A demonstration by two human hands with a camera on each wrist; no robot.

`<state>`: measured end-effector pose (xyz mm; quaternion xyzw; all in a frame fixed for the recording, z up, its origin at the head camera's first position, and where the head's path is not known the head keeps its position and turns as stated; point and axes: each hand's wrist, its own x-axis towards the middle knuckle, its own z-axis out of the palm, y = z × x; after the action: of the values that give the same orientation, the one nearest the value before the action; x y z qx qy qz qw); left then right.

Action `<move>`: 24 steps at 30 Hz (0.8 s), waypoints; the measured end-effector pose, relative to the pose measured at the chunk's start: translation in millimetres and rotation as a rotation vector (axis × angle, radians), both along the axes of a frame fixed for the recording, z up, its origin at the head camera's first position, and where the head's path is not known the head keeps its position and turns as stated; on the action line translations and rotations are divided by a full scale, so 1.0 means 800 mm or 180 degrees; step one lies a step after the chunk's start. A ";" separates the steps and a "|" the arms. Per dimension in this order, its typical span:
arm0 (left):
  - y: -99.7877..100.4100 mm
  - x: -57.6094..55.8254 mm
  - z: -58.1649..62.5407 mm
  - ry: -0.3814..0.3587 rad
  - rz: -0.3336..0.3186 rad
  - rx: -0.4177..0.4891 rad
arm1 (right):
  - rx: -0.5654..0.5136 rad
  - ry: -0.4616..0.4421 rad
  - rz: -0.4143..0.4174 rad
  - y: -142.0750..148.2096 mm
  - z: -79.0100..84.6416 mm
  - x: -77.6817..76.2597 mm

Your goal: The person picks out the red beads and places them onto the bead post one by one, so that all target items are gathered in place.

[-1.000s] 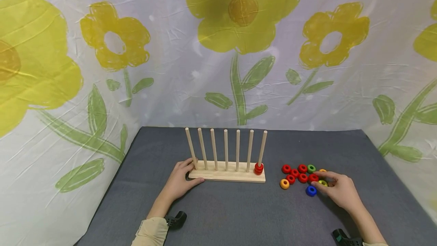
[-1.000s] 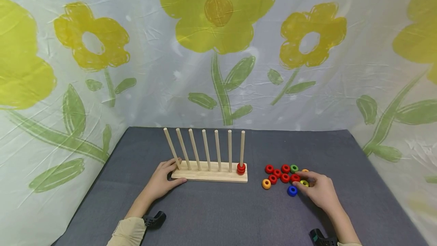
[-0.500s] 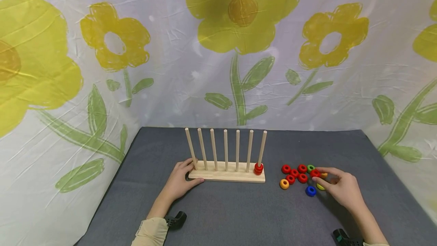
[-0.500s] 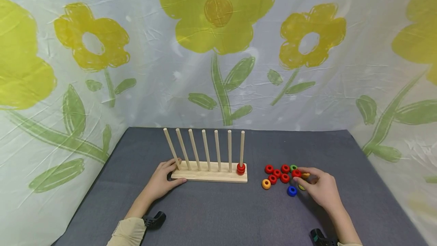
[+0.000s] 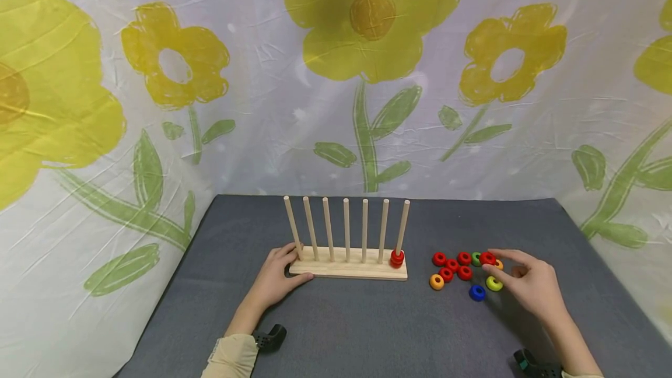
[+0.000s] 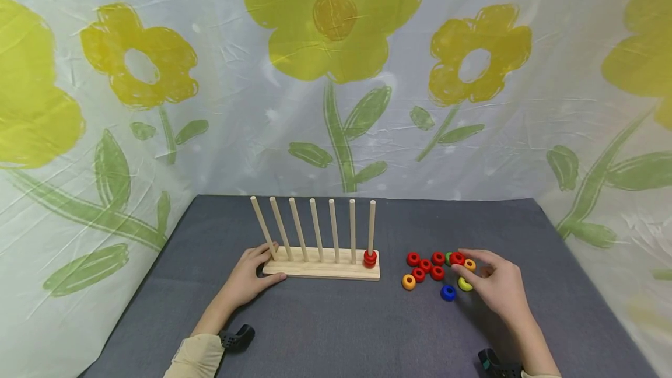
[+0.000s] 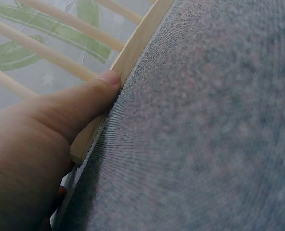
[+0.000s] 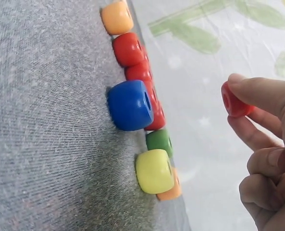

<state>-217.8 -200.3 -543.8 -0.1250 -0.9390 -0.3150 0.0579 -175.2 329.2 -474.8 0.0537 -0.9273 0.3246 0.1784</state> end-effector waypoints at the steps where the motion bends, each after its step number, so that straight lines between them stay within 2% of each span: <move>1: 0.000 0.000 0.000 0.0014 -0.0001 -0.0007 | -0.0009 0.0001 0.0005 0.000 0.001 0.000; 10: -0.001 -0.002 0.000 -0.0053 0.0006 -0.0004 | -0.0068 -0.0079 0.0009 -0.004 0.004 0.000; 24: 0.000 0.000 -0.002 0.0056 -0.0003 0.0006 | -0.0147 -0.0035 0.0120 -0.016 0.013 -0.005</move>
<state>-218.1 -200.5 -545.5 -0.1283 -0.9381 -0.3148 0.0661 -179.5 316.7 -464.7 0.0653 -0.9194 0.3494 0.1683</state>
